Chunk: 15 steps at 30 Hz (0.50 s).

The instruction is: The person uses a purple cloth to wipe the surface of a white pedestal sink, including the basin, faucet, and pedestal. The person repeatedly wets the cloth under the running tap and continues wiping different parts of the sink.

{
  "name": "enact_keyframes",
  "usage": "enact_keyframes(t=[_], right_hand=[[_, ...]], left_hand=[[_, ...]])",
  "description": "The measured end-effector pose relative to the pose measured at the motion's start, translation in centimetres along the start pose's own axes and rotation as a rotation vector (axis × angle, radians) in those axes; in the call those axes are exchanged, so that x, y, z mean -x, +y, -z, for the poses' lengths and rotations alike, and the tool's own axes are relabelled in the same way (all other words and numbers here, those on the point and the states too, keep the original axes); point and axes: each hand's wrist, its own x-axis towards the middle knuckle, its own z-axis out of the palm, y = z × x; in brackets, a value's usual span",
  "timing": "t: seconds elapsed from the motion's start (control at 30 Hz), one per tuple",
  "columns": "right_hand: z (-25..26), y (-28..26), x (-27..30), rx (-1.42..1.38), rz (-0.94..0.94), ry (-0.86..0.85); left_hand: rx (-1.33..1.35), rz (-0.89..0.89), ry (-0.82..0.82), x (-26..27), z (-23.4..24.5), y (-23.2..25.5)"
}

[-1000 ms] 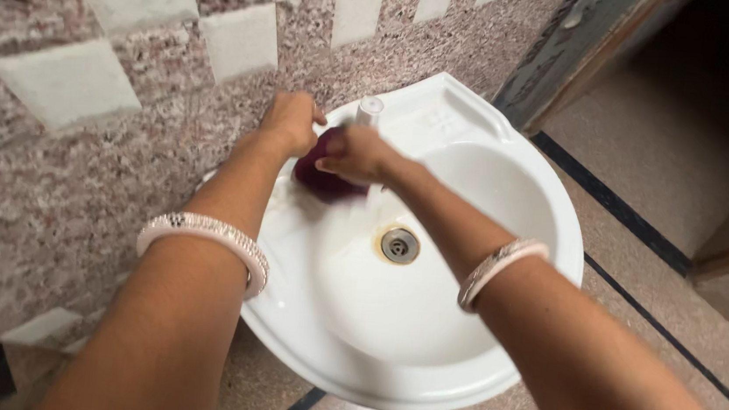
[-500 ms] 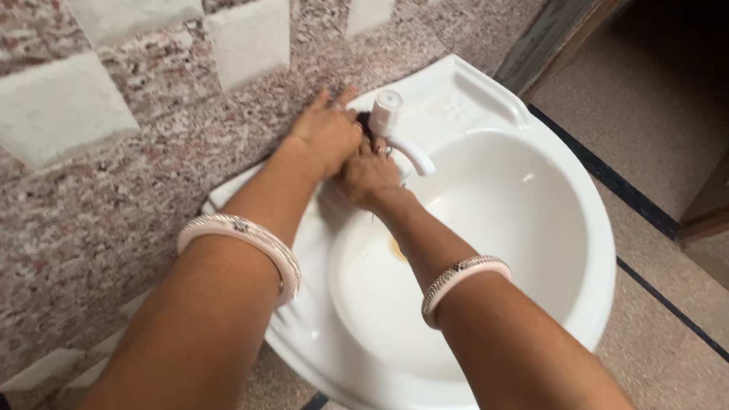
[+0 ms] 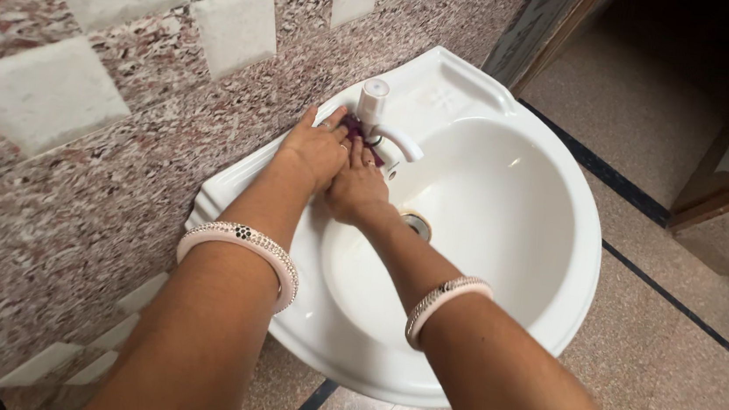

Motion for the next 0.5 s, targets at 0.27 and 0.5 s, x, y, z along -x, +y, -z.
enact_keyframes(t=[0.27, 0.5], right_hand=[[1.0, 2.2, 1.9, -0.009, -0.219, 0.018], [2.8, 4.1, -2.2, -0.022, -0.222, -0.157]], left_hand=[[0.167, 0.056, -0.003, 1.0, 2.8, 1.3], [0.194, 0.076, 0.015, -2.4, 2.4, 1.7]])
